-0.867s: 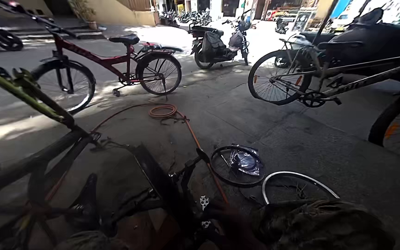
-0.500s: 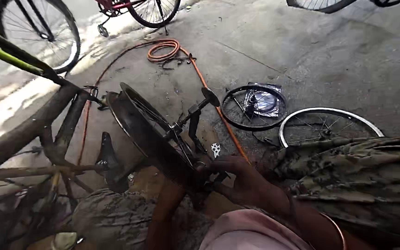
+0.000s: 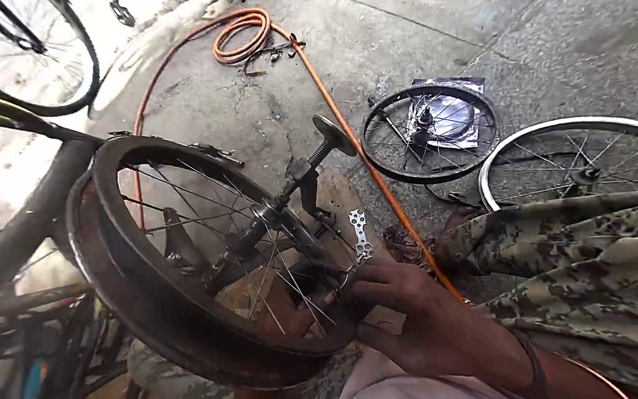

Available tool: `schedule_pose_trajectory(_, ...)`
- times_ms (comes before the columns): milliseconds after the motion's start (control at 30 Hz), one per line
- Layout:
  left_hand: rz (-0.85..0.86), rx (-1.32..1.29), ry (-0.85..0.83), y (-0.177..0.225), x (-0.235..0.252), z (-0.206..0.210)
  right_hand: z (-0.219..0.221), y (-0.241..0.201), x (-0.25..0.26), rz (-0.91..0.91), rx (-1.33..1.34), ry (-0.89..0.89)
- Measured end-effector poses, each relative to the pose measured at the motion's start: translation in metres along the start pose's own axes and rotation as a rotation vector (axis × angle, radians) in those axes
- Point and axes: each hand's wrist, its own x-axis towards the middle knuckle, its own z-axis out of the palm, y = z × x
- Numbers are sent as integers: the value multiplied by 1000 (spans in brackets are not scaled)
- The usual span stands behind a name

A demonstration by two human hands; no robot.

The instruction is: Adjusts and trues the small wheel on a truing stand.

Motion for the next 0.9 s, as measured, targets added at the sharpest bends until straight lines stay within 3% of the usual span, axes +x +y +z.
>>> schedule_pose_trajectory(67, 36, -31, -107, 0, 18, -2, 0, 0, 0, 4, -25, 1)
schedule_pose_trajectory(133, 84, -24, -92, -9, 20, -2, 2, 1, -2, -11, -57, 5)
schedule_pose_trajectory(333, 152, 65, 285, -15, 21, 21, 8, 3, -3, -56, -156, 7)
schedule_pose_trajectory(400, 144, 51, 339, -16, 24, 26, 10, 3, -4, -73, -189, 3)
schedule_pose_trajectory(567, 142, 296, 498, -17, 25, 25, 11, 3, -3, -81, -234, -17)
schedule_pose_trajectory(800, -24, 357, 470, -10, -12, -6, 10, 3, -3, -82, -293, -43)
schedule_pose_trajectory(900, 21, 365, 457, 3, -21, 0, 12, 3, -4, -87, -463, -72)
